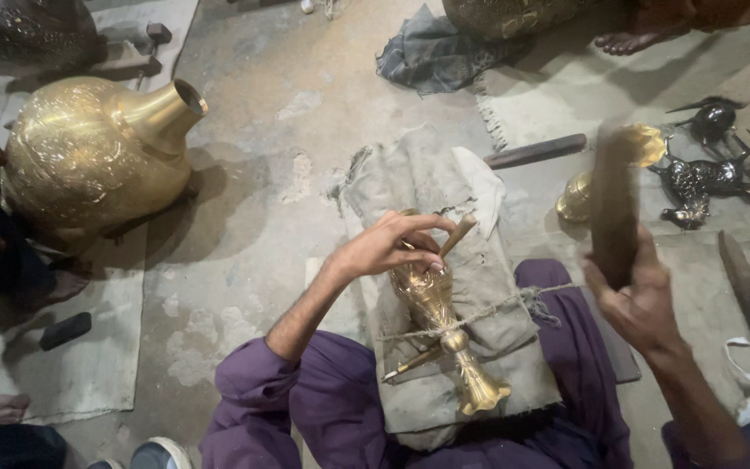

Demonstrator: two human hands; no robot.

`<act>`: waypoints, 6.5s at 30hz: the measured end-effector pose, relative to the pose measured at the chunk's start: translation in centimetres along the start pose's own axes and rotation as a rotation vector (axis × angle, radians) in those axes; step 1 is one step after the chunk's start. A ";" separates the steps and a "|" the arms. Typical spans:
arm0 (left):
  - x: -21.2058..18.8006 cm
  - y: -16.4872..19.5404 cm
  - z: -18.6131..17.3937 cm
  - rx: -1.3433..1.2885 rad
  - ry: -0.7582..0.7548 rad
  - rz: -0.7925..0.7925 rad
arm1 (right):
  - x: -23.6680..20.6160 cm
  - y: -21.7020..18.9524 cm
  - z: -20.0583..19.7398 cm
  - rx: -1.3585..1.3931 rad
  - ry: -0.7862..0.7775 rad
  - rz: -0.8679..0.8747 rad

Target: The person sits on the floor with an engraved brass vase on a cloth pad and hammers a punch against the vase's surface with a wooden mallet, working the pattern around the body. They reposition the punch and rotate the vase as they go, then hold the vase up at the end.

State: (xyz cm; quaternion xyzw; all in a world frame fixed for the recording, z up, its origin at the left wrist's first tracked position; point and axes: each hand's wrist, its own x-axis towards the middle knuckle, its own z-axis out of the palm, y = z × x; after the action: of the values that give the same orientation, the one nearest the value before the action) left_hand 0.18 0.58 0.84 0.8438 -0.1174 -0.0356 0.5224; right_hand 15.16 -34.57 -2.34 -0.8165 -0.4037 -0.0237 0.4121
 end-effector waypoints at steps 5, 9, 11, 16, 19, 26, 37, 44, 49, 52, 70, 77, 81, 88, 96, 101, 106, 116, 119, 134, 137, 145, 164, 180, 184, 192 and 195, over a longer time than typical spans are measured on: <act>-0.3 -0.1 0.3 0.033 0.035 0.002 | -0.1 0.2 0.2 -0.306 -0.053 0.031; -0.4 0.2 0.2 0.101 0.071 0.082 | -0.1 -0.9 -0.1 -0.089 -0.035 -0.032; -0.4 0.4 0.0 0.057 0.057 0.050 | 0.1 -1.4 -0.5 -0.347 -0.124 -0.042; -0.1 1.0 -0.2 -0.017 0.025 -0.031 | 0.0 -2.2 -1.3 -0.410 -0.070 0.034; -0.1 1.1 -0.4 -0.030 0.015 0.006 | -0.1 -2.0 -1.5 -0.423 -0.055 0.042; 0.1 0.6 -0.2 -0.044 0.009 -0.026 | 0.9 0.1 -0.9 -0.107 -0.130 0.087; -0.5 1.0 -0.1 0.006 0.037 -0.085 | 1.4 -0.3 -0.5 -0.692 -0.319 0.129; -0.5 1.1 -0.1 0.043 0.065 0.031 | 1.2 -1.8 -0.8 -0.317 -0.160 -0.041; -0.2 1.1 -0.2 -0.005 0.047 -0.095 | 1.4 -1.7 -1.2 -0.473 -0.189 0.183; -0.2 1.0 -0.3 0.025 0.055 -0.002 | 1.5 -1.5 -1.4 -0.455 -0.089 0.108; -0.4 1.0 -0.1 0.034 0.079 -0.010 | 2.2 0.6 -0.6 -0.484 -0.270 0.132; -0.3 1.2 -0.4 0.046 0.065 -0.024 | 1.7 0.6 -0.2 -0.533 -0.341 0.171; -0.1 1.3 -0.4 0.015 0.073 -0.072 | 2.2 -0.3 -1.3 -0.475 -0.210 0.159; 0.0 0.9 -0.4 0.039 0.062 -0.029 | 3.2 -1.8 -2.0 0.009 -0.041 0.034; -0.3 0.7 -0.2 0.032 0.096 -0.022 | 3.4 -0.6 -1.1 -0.097 -0.179 0.263; -0.5 1.0 -0.2 0.062 0.112 -0.010 | 2.7 0.9 -0.5 -0.459 -0.296 0.075; -0.6 1.3 -0.3 0.063 0.114 0.009 | 2.4 1.3 -0.2 0.055 -0.148 -0.058; -0.3 1.2 -0.4 -0.004 0.090 -0.020 | 2.7 -1.3 -1.5 -0.419 -0.126 0.088; -0.2 1.2 -0.4 -0.019 0.075 -0.061 | 3.0 -1.4 -1.7 -0.148 -0.032 -0.019; -0.5 1.1 -0.1 0.015 0.118 -0.061 | 3.1 -0.3 -0.6 -0.430 -0.272 0.079; -0.7 1.0 -0.1 0.054 0.142 -0.004 | 3.1 -0.2 -0.6 -0.035 -0.101 -0.062; -0.3 1.1 -0.3 0.016 0.127 -0.061 | 3.3 -0.7 -1.5 -0.495 -0.252 0.193; -0.6 1.0 -0.1 0.052 0.143 -0.079 | 4.0 -0.4 -0.3 -0.409 -0.282 0.070; -0.3 1.4 -0.3 -0.041 0.113 -0.075 | 4.3 -0.7 -1.8 -0.128 -0.143 0.072; -0.3 1.2 -0.3 -0.027 0.109 -0.082 | 5.1 -0.8 -2.3 -0.136 -0.322 -0.061; -0.6 0.9 0.0 0.021 0.153 -0.081 | 4.6 -1.0 -0.5 -0.309 -0.343 0.146; -0.7 0.7 0.0 0.063 0.169 -0.055 | 4.4 -0.6 -0.5 -0.197 -0.217 0.031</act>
State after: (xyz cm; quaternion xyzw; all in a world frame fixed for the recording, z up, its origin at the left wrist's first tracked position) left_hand -0.65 0.47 1.47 0.8626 -0.0507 0.0252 0.5027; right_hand 17.86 -31.87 0.03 -0.8567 -0.4292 0.0316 0.2843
